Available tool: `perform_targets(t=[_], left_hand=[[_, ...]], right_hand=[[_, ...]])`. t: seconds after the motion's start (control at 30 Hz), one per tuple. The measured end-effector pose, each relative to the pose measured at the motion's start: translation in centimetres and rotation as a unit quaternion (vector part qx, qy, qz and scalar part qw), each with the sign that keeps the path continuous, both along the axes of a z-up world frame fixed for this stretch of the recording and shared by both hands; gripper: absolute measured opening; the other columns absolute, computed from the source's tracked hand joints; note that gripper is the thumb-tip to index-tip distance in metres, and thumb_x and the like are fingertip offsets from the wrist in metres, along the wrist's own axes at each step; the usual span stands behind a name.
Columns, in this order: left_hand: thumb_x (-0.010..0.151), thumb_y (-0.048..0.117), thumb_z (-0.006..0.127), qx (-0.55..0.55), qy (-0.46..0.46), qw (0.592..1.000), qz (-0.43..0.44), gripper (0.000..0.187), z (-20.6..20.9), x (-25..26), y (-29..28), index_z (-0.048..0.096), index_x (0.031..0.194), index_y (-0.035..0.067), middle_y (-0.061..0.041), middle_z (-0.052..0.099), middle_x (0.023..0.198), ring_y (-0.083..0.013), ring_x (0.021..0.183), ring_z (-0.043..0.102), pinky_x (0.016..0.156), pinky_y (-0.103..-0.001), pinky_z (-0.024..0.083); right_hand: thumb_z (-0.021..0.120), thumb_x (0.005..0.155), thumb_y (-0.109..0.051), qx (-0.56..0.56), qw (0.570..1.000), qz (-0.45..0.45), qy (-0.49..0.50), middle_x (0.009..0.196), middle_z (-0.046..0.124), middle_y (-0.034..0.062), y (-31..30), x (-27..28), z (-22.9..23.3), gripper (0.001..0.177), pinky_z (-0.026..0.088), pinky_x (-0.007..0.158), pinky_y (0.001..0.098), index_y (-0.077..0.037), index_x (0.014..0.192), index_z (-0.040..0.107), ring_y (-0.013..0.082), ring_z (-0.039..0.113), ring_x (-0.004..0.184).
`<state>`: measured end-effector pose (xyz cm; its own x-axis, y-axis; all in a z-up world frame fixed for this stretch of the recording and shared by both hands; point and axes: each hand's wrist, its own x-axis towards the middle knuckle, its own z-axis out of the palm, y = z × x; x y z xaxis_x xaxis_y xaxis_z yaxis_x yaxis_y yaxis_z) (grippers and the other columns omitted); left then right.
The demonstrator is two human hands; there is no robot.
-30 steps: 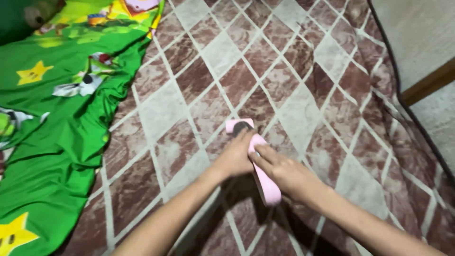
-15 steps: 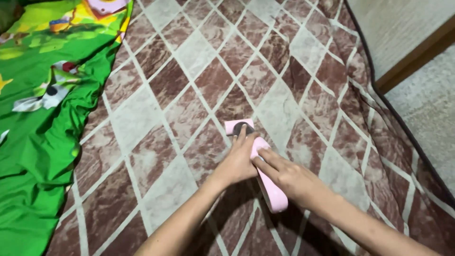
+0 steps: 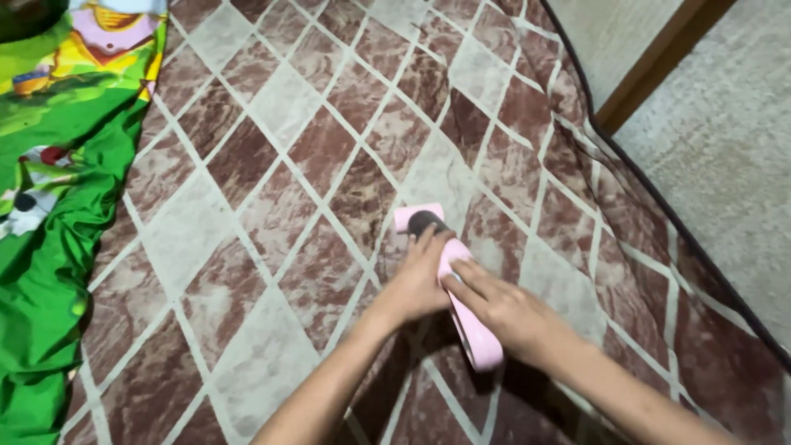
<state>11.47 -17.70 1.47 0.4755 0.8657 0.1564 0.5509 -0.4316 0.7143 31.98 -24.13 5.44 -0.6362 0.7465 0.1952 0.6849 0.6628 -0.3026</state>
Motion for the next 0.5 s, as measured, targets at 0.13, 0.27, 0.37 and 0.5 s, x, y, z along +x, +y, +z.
perform_targets(t=[0.13,0.27,0.37,0.5], left_hand=[[0.065,0.029,0.084,-0.013,0.001,1.000,-0.010,0.099,0.0,1.7,-1.7,0.041,0.150,0.003,-0.039,0.036,0.154,-0.0549,0.146,0.031,0.120,-0.060,0.027],[0.070,0.033,0.083,-0.062,0.024,0.996,-0.054,0.097,2.4,3.6,-5.0,0.041,0.152,0.005,-0.039,0.036,0.154,-0.0551,0.146,0.031,0.122,-0.061,0.024],[0.071,0.035,0.082,-0.100,0.027,0.992,-0.073,0.097,2.7,4.9,-3.3,0.041,0.153,0.006,-0.036,0.035,0.157,-0.0534,0.147,0.030,0.122,-0.060,0.025],[0.069,0.038,0.085,-0.039,-0.002,0.995,-0.087,0.099,-0.9,6.0,1.0,0.042,0.151,0.003,-0.032,0.044,0.155,-0.0493,0.152,0.028,0.125,-0.060,0.020]], right_hand=[[0.052,0.083,0.007,-0.036,0.999,-0.016,-0.012,0.157,0.044,0.0220,-1.8,1.0,2.2,0.070,0.046,0.110,0.0410,-0.009,0.150,0.046,0.0363,0.049,0.140],[0.063,0.072,-0.001,-0.070,0.996,-0.043,-0.044,0.159,0.040,0.0250,-6.8,3.2,1.3,0.082,0.044,0.107,0.0483,-0.010,0.152,0.046,0.0410,0.047,0.142],[0.058,0.070,0.008,-0.109,0.987,-0.093,-0.073,0.166,0.036,0.0191,-5.3,3.8,1.1,0.094,0.047,0.106,0.0439,-0.017,0.159,0.043,0.0354,0.049,0.139],[0.068,0.079,0.004,0.001,0.998,-0.064,0.028,0.153,0.045,0.0219,-1.7,5.2,0.0,0.075,0.048,0.112,0.0463,-0.012,0.149,0.047,0.0368,0.053,0.138]])
